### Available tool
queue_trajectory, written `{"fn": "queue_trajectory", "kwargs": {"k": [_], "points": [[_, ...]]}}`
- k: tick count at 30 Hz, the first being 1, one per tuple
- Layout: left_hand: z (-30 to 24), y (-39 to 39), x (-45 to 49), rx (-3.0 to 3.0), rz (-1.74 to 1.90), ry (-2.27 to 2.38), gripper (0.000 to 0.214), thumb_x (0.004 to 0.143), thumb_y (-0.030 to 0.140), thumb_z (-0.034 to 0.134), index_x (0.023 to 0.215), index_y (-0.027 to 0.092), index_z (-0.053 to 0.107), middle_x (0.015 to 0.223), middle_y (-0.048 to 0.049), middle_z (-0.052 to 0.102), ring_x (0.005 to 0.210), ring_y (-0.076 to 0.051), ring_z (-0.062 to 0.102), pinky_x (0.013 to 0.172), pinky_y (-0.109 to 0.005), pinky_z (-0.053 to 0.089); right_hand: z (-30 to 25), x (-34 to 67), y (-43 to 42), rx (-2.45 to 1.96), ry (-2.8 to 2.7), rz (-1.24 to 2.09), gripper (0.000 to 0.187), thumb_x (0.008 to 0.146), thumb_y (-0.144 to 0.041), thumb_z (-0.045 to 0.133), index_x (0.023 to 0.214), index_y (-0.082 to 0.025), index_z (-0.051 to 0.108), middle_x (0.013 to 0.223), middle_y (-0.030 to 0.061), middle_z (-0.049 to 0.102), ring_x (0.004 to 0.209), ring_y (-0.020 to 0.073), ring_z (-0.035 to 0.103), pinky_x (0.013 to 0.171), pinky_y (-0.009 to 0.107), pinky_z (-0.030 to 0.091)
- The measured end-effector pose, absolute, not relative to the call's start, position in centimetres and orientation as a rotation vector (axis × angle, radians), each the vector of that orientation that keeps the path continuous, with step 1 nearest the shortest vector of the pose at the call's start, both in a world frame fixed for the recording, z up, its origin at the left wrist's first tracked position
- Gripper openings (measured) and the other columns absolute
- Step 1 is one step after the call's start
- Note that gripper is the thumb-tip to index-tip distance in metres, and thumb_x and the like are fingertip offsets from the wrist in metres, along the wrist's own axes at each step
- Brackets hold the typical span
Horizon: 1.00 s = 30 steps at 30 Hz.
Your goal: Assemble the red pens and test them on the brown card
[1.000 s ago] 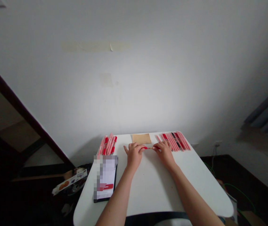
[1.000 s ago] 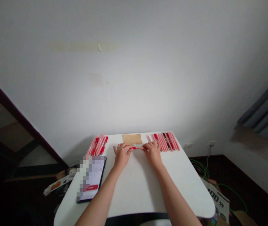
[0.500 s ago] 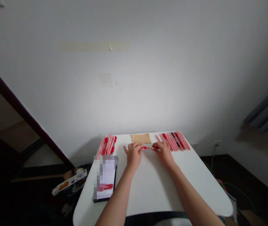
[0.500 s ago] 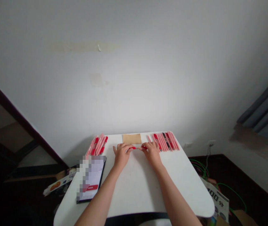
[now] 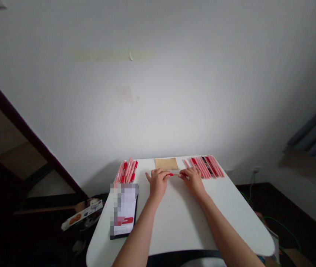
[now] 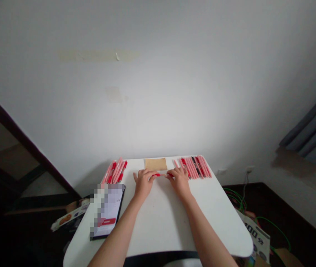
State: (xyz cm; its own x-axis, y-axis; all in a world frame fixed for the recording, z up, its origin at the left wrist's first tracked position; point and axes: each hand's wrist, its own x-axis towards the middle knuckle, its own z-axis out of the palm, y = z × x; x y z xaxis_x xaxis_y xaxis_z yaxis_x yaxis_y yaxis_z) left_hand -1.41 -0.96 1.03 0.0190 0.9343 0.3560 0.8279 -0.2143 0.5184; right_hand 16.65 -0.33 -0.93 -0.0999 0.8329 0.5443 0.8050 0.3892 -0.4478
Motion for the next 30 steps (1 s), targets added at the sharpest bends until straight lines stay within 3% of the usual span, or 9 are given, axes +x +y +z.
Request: {"fn": "queue_trajectory", "kwargs": {"k": [5, 10, 20, 26, 30], "points": [[1.04, -1.00, -1.37, 2.120, 0.983, 1.853, 0.018, 0.086, 0.032, 0.057, 0.096, 0.036, 0.071, 0.101, -0.0010, 0.068, 0.107, -0.021, 0.049, 0.110, -0.066, 0.008, -1.03, 16.60, -0.35, -1.424, -1.899, 0.058, 0.033, 0.094, -0.046, 0.043, 0.085, -0.026, 0.068, 0.082, 0.0024, 0.067, 0.090, 0.0207, 0.054, 0.100, 0.046, 0.027], [1.23, -1.10, -1.29, 2.102, 0.948, 1.865, 0.020, 0.087, 0.032, 0.055, 0.100, 0.037, 0.070, 0.104, -0.0015, 0.068, 0.108, -0.022, 0.049, 0.110, -0.066, 0.010, -0.90, 16.61, -0.44, -1.389, -1.890, 0.021, 0.028, 0.090, -0.049, 0.050, 0.101, -0.028, 0.066, 0.095, 0.0041, 0.067, 0.097, 0.0227, 0.055, 0.101, 0.047, 0.027], [0.92, -0.93, -1.42, 2.121, 0.987, 1.839, 0.017, 0.085, 0.031, 0.058, 0.093, 0.037, 0.071, 0.101, -0.0002, 0.069, 0.107, -0.021, 0.050, 0.109, -0.067, 0.010, -1.11, 16.52, -0.37, -1.437, -1.914, 0.023, 0.031, 0.094, -0.045, 0.044, 0.088, -0.028, 0.069, 0.085, 0.0037, 0.064, 0.092, 0.0217, 0.053, 0.097, 0.045, 0.030], [0.95, -1.06, -1.37, 2.105, 0.963, 1.869, 0.020, 0.087, 0.033, 0.054, 0.099, 0.036, 0.070, 0.105, -0.0018, 0.068, 0.109, -0.022, 0.050, 0.109, -0.066, 0.014, -1.03, 16.43, -0.45, -1.401, -1.899, 0.022, 0.026, 0.092, -0.045, 0.049, 0.101, -0.027, 0.065, 0.093, 0.0043, 0.066, 0.095, 0.0219, 0.054, 0.101, 0.047, 0.027], [1.04, -1.10, -1.26, 2.101, 0.935, 1.861, 0.020, 0.087, 0.032, 0.054, 0.099, 0.035, 0.070, 0.105, -0.0018, 0.069, 0.109, -0.022, 0.050, 0.110, -0.065, 0.013, -0.82, 16.48, -0.53, -1.407, -1.897, 0.014, 0.023, 0.091, -0.044, 0.050, 0.093, -0.027, 0.066, 0.090, 0.0035, 0.066, 0.094, 0.0214, 0.054, 0.101, 0.046, 0.027]]}}
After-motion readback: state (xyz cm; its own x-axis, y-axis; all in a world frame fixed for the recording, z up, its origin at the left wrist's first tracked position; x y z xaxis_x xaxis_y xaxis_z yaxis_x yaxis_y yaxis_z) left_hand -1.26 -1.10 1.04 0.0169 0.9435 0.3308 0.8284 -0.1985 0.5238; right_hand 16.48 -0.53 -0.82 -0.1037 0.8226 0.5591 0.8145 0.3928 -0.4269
